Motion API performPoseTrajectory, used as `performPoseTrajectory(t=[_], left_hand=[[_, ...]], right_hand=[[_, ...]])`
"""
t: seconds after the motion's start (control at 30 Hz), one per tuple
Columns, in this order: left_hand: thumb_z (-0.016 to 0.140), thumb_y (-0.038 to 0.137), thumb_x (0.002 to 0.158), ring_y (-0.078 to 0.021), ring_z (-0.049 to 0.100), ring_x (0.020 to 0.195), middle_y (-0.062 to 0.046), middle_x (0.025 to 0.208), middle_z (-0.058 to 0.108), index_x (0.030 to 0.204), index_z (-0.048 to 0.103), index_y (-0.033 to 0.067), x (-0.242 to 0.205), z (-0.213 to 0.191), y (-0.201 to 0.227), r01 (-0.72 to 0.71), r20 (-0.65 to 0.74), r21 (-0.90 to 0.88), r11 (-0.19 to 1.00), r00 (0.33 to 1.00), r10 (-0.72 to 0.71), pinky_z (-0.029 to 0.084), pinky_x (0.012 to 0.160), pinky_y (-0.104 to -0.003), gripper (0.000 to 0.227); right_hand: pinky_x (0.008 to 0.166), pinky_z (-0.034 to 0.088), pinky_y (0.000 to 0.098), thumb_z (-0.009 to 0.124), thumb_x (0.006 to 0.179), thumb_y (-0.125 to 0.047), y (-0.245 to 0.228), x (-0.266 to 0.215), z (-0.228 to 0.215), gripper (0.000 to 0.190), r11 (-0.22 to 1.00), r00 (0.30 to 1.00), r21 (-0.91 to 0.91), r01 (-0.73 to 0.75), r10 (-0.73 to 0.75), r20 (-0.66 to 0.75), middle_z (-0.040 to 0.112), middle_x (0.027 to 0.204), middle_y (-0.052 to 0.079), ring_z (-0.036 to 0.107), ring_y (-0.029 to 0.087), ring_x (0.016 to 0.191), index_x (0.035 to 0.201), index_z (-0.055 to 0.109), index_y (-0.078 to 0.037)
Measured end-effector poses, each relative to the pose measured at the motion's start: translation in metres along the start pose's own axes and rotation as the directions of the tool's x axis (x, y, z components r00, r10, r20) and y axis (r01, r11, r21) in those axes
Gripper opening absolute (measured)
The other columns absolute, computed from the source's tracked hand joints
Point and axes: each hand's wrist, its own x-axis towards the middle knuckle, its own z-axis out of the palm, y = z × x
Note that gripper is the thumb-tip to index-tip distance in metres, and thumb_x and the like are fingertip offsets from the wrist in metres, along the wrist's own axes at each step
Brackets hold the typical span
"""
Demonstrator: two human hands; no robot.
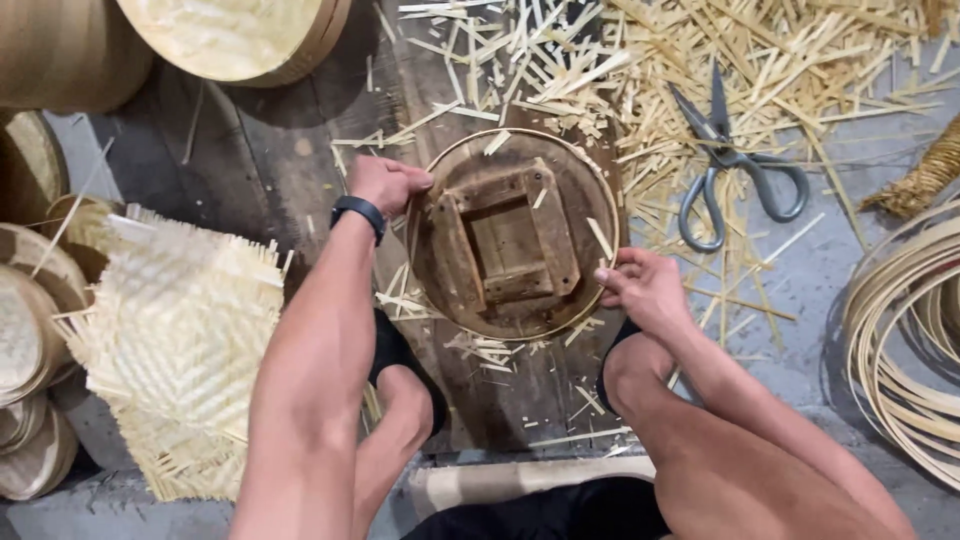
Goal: Assemble and trim woven bamboo components to create steamer baskets.
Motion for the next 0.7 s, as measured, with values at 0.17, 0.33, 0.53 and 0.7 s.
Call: performPoseTrajectory(t=[0.17, 0.33, 0.53, 0.7], left_hand=[[0.086, 0.024, 0.084, -0.0101, 0.068, 0.076, -0.006, 0.093, 0.079, 0.104, 0.079, 0.0023, -0.023, 0.025, -0.067, -0.074, -0.196, -0.227, 0.971, 0.980, 0.029, 0.056, 0.070, -0.027, 0.030], [0.066, 0.010, 0.092, -0.0196, 0.070, 0.088, -0.008, 0.101, 0.069, 0.111, 0.060, 0.0084, -0.135, 0.097, -0.126, 0.233, -0.060, -0.481, 0.845, 0.953, -0.296, 0.062, 0.077, -0.039, 0.020], [0.071, -0.002, 0.091, -0.0210, 0.072, 0.084, -0.006, 0.087, 0.066, 0.076, 0.056, 0.0068, -0.159, 0.139, -0.161, 0.267, 0.171, -0.855, 0.446, 0.955, -0.244, 0.069, 0.076, -0.041, 0.023], [0.074, -0.003, 0.088, -0.0243, 0.070, 0.071, -0.010, 0.085, 0.066, 0.085, 0.057, 0.0077, -0.161, 0.136, -0.140, 0.250, 0.078, -0.843, 0.476, 0.933, -0.352, 0.063, 0.061, -0.038, 0.020]], right_hand=[[0.063, 0.058, 0.0311, 0.073, 0.092, -0.002, -0.009, 0.010, -0.015, 0.024, 0.994, 0.990, 0.018, 0.112, -0.110, -0.086, 0.073, 0.090, 0.012, 0.069, 0.019, 0.073, 0.116, 0.068, 0.005], [0.067, 0.064, 0.0282, 0.073, 0.091, -0.001, -0.015, -0.004, -0.007, 0.021, 0.997, 0.991, 0.078, 0.023, -0.013, -0.131, 0.072, 0.095, 0.010, 0.072, 0.018, 0.078, 0.110, 0.066, 0.005], [0.063, 0.066, 0.0342, 0.068, 0.088, 0.005, 0.005, 0.004, 0.002, 0.024, 0.979, 0.986, 0.143, -0.143, 0.154, -0.070, 0.069, 0.089, 0.016, 0.075, 0.027, 0.076, 0.105, 0.050, 0.006], [0.055, 0.063, 0.0333, 0.069, 0.090, 0.005, 0.004, 0.003, 0.006, 0.025, 0.992, 0.992, 0.116, -0.044, 0.056, -0.110, 0.066, 0.086, 0.017, 0.073, 0.026, 0.068, 0.104, 0.050, 0.011]])
